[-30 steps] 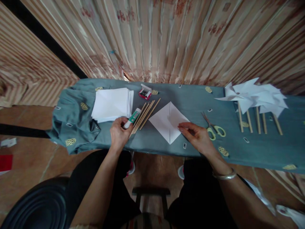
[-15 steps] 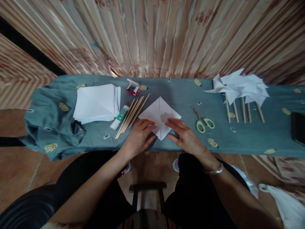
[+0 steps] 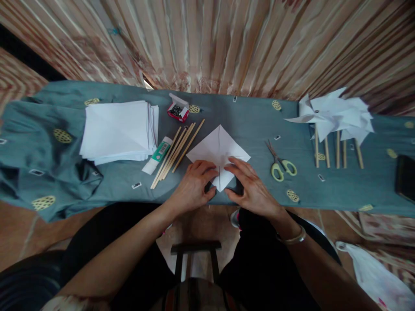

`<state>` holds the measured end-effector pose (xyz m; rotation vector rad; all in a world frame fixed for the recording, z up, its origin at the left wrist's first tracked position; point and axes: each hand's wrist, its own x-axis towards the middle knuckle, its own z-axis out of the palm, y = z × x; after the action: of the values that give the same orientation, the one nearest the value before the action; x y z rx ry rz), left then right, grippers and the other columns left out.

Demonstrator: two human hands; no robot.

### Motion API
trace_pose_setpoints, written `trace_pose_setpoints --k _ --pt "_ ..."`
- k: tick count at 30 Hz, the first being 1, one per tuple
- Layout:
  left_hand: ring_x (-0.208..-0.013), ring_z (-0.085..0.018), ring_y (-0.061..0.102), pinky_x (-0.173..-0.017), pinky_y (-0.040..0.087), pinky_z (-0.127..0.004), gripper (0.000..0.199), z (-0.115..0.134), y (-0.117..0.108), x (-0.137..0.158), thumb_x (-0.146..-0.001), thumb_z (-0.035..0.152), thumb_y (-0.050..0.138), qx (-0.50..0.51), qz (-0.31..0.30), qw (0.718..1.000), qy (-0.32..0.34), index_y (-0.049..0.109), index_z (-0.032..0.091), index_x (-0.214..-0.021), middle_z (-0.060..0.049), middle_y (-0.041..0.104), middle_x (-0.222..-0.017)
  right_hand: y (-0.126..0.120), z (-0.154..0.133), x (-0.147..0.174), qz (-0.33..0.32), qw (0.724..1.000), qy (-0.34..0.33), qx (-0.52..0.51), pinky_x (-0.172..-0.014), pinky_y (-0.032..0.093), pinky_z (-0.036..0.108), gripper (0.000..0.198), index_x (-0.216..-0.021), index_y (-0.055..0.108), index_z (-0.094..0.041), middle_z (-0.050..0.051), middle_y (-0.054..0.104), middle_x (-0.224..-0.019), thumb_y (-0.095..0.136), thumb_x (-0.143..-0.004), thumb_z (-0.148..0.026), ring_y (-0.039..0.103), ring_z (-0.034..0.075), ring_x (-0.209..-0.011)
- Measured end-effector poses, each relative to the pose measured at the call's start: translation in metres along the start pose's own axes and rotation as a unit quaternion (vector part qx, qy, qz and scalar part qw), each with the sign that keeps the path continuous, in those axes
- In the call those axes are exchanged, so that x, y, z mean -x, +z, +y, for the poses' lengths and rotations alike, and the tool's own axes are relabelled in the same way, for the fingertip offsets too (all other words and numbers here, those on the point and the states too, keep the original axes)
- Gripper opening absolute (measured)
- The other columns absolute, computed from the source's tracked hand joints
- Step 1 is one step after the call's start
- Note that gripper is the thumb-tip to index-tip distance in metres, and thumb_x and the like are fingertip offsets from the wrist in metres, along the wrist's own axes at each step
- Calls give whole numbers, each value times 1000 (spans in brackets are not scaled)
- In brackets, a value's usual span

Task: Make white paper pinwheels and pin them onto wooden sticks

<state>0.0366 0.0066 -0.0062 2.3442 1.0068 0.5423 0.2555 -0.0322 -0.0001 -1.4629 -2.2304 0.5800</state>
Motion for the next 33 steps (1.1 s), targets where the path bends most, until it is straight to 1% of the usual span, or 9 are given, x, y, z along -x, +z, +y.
trace_pose_setpoints --k 3,6,11,14,18,22,25,29,33 --pt "-118 -31 51 -100 43 -51 26 -1 1 1 -82 21 62 3 0 1000 6 67 19 -107 -12 62 -123 1 1 1 12 1000 -7 2 -116 37 55 48 -133 52 -19 18 46 -151 61 -86 -26 42 31 -143" --pt "-119 -31 51 -101 43 -52 24 -3 1 4 -85 20 59 10 0 1000 14 70 19 -106 -12 61 -123 0 3 1 15 1000 -14 -6 -115 39 54 48 -133 51 -21 17 47 -151 62 -87 -27 42 30 -142" --pt "-121 -31 49 -101 43 -53 29 -5 1 7 -88 19 56 15 -5 999 32 71 21 -112 -12 59 -126 0 5 4 15 1000 -14 -17 -115 39 56 52 -135 50 -22 17 46 -152 66 -86 -33 42 31 -143" --pt "-120 -30 49 -102 43 -52 33 -5 1 8 -89 18 54 19 0 999 33 70 24 -118 -12 59 -125 1 5 5 23 999 -6 -23 -115 39 57 54 -136 51 -25 14 46 -153 68 -86 -37 41 31 -143" --pt "-119 -29 50 -101 43 -52 37 -5 3 9 -89 17 54 26 10 999 37 67 24 -123 -11 60 -124 2 5 5 31 999 -6 -33 -115 40 54 39 -131 58 -27 10 52 -149 59 -93 -32 46 28 -140" --pt "-115 -28 54 -98 46 -49 29 -3 3 7 -90 16 52 27 24 999 31 69 19 -113 -11 64 -118 -1 4 0 42 997 14 -60 -113 44 47 27 -119 68 -26 8 60 -140 51 -98 -27 53 24 -133" --pt "-109 -27 58 -95 48 -47 24 -1 4 4 -93 17 49 31 36 999 15 69 18 -106 -11 67 -111 -4 3 -6 44 995 41 -76 -107 48 46 25 -112 72 -28 6 69 -124 52 -98 -28 60 24 -121" --pt "-112 -26 59 -97 49 -47 30 0 10 2 -94 15 47 43 53 998 10 63 17 -119 -12 66 -118 -6 4 -14 48 992 62 -97 -98 52 45 20 -103 74 -28 4 75 -103 55 -96 -30 67 23 -104" --pt "-118 -27 57 -99 48 -48 42 -1 14 2 -93 11 46 48 52 997 27 53 19 -133 -13 63 -127 -5 6 -18 58 987 95 -119 -95 53 43 16 -102 73 -29 2 76 -98 59 -94 -30 69 22 -97"
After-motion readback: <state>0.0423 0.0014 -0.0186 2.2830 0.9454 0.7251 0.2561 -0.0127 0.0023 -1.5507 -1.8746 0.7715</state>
